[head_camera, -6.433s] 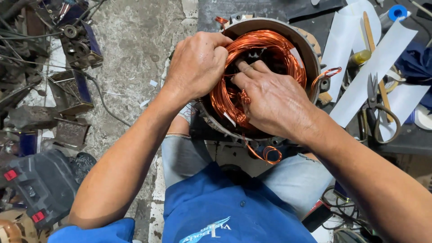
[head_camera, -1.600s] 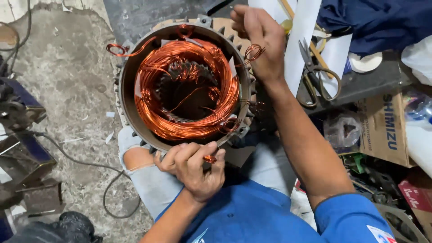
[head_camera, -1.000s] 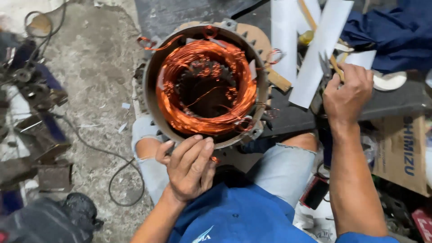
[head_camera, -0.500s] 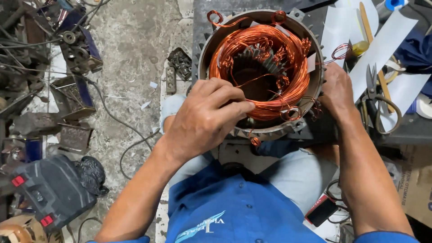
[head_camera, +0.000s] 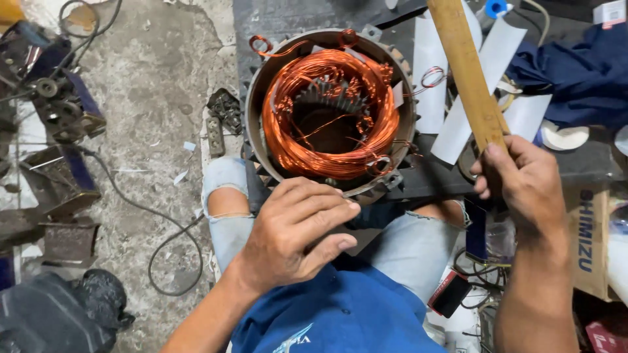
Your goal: Securing copper coils into a motor stator using a wooden stick for compression and pliers for wire manipulation.
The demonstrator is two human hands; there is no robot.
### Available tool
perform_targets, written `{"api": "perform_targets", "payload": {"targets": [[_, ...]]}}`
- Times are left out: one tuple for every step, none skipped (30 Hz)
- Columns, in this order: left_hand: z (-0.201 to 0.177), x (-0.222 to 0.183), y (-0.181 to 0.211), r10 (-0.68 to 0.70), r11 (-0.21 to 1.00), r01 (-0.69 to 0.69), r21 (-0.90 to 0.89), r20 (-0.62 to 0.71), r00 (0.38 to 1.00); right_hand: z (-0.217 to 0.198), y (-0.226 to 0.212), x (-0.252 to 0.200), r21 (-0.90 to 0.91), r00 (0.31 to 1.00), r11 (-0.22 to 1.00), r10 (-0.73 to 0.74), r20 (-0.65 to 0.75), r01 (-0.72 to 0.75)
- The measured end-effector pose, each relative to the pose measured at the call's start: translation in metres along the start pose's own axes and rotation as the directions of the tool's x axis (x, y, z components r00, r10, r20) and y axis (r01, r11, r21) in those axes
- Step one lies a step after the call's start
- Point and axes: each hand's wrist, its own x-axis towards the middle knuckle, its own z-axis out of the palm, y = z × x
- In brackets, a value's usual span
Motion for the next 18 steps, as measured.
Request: {"api": "perform_targets", "payload": {"targets": [[0.000, 0.001, 0.000, -0.050, 0.998, 0.049, -0.037, -0.030, 0.998, 0.000, 0.000, -0.011, 0.067, 1.000, 0.998, -0.009, -0.008, 0.010], [0.002, 0.007, 0.002, -0.038, 0.998, 0.037, -0.043, -0.026, 0.999, -0.004, 0.008, -0.019, 0.068, 1.000, 0.998, -0.010, -0.023, 0.011], [0.004, 0.012, 0.005, -0.101, 0.993, 0.095, -0.066, -0.101, 0.990, -0.007, 0.017, -0.026, 0.148, 1.000, 0.989, 0.002, -0.011, 0.000], [0.005, 0.017, 0.008, -0.166, 0.984, 0.152, -0.094, -0.172, 0.971, -0.010, 0.025, -0.034, 0.227, 1.000, 0.974, 0.012, 0.002, -0.012], [0.008, 0.024, 0.010, -0.160, 0.985, 0.146, -0.092, -0.172, 0.972, -0.011, 0.024, -0.043, 0.230, 1.000, 0.973, 0.008, -0.002, -0.008], [0.010, 0.032, 0.013, -0.281, 0.955, 0.249, -0.163, -0.214, 0.935, -0.011, 0.023, -0.052, 0.233, 1.000, 0.972, 0.020, 0.003, -0.020], [0.013, 0.038, 0.016, -0.400, 0.908, 0.346, -0.235, -0.250, 0.882, -0.011, 0.022, -0.060, 0.236, 1.000, 0.971, 0.029, 0.012, -0.031], [0.015, 0.047, 0.017, -0.396, 0.911, 0.342, -0.231, -0.255, 0.882, -0.010, 0.025, -0.065, 0.237, 1.000, 0.971, 0.023, 0.013, -0.025], [0.017, 0.055, 0.019, -0.518, 0.820, 0.432, -0.375, -0.166, 0.839, -0.009, 0.028, -0.070, 0.295, 0.998, 0.956, -0.010, 0.060, -0.008], [0.019, 0.063, 0.020, -0.616, 0.699, 0.512, -0.499, -0.057, 0.786, -0.008, 0.032, -0.075, 0.352, 0.993, 0.936, -0.045, 0.105, 0.005], [0.023, 0.070, 0.021, -0.619, 0.700, 0.513, -0.497, -0.063, 0.783, 0.000, 0.021, -0.081, 0.351, 0.993, 0.936, -0.048, 0.112, 0.006], [0.027, 0.076, 0.022, -0.570, 0.634, 0.471, -0.613, 0.040, 0.821, 0.007, 0.011, -0.088, 0.343, 0.984, 0.939, -0.072, 0.162, 0.013], [0.033, 0.081, 0.024, -0.506, 0.543, 0.436, -0.718, 0.135, 0.852, 0.014, 0.001, -0.096, 0.333, 0.973, 0.943, -0.091, 0.214, 0.015], [0.029, 0.089, 0.028, -0.514, 0.540, 0.438, -0.718, 0.131, 0.848, 0.017, -0.009, -0.097, 0.330, 0.971, 0.944, -0.088, 0.223, 0.010], [0.025, 0.096, 0.032, -0.423, 0.688, 0.403, -0.603, 0.118, 0.898, 0.021, -0.019, -0.099, 0.209, 0.946, 0.972, -0.163, 0.278, 0.106], [0.021, 0.103, 0.035, -0.327, 0.812, 0.345, -0.471, 0.123, 0.937, 0.024, -0.028, -0.101, 0.091, 0.912, 0.973, -0.229, 0.342, 0.210], [0.015, 0.111, 0.041, -0.340, 0.808, 0.356, -0.470, 0.123, 0.933, 0.028, -0.034, -0.104, 0.092, 0.909, 0.975, -0.223, 0.353, 0.203], [0.009, 0.119, 0.048, -0.259, 0.873, 0.256, -0.415, 0.050, 0.965, 0.031, -0.041, -0.108, 0.171, 0.937, 0.958, -0.265, 0.227, 0.229]]}}
